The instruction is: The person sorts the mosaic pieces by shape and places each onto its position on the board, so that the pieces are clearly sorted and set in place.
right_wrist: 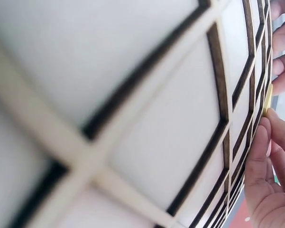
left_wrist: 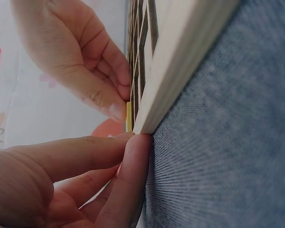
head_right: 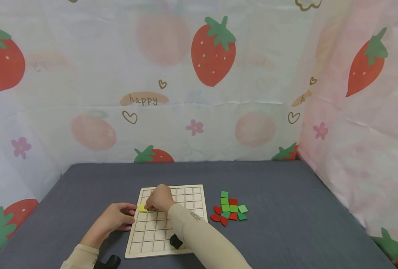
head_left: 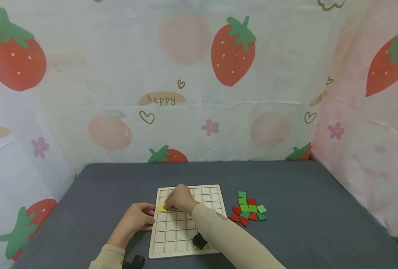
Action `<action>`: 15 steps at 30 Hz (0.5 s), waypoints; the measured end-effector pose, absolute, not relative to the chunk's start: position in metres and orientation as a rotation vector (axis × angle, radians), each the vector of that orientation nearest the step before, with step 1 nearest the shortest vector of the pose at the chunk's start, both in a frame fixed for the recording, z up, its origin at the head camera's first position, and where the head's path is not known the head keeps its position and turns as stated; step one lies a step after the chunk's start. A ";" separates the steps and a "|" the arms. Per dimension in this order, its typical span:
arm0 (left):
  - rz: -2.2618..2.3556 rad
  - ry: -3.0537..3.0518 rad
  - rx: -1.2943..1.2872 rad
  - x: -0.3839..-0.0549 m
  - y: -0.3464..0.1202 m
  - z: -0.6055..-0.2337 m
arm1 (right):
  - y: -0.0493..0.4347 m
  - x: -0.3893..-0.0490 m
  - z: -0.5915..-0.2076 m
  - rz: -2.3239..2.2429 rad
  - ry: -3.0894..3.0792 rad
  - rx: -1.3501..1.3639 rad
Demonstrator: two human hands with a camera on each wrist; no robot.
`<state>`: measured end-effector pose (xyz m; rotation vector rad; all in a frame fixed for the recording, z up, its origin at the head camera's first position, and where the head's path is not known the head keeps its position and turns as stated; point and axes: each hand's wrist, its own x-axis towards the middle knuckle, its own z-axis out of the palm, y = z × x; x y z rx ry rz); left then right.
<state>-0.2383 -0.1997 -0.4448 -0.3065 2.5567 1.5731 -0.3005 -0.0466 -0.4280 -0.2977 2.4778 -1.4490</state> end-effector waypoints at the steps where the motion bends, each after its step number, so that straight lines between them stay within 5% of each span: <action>1: 1.572 2.556 -0.309 -0.238 -0.200 -0.445 | -0.046 -0.300 -0.429 -1.456 2.475 -0.304; 15: 1.587 2.549 -0.305 -0.238 -0.201 -0.445 | -0.012 -0.308 -0.419 -1.581 2.248 -0.262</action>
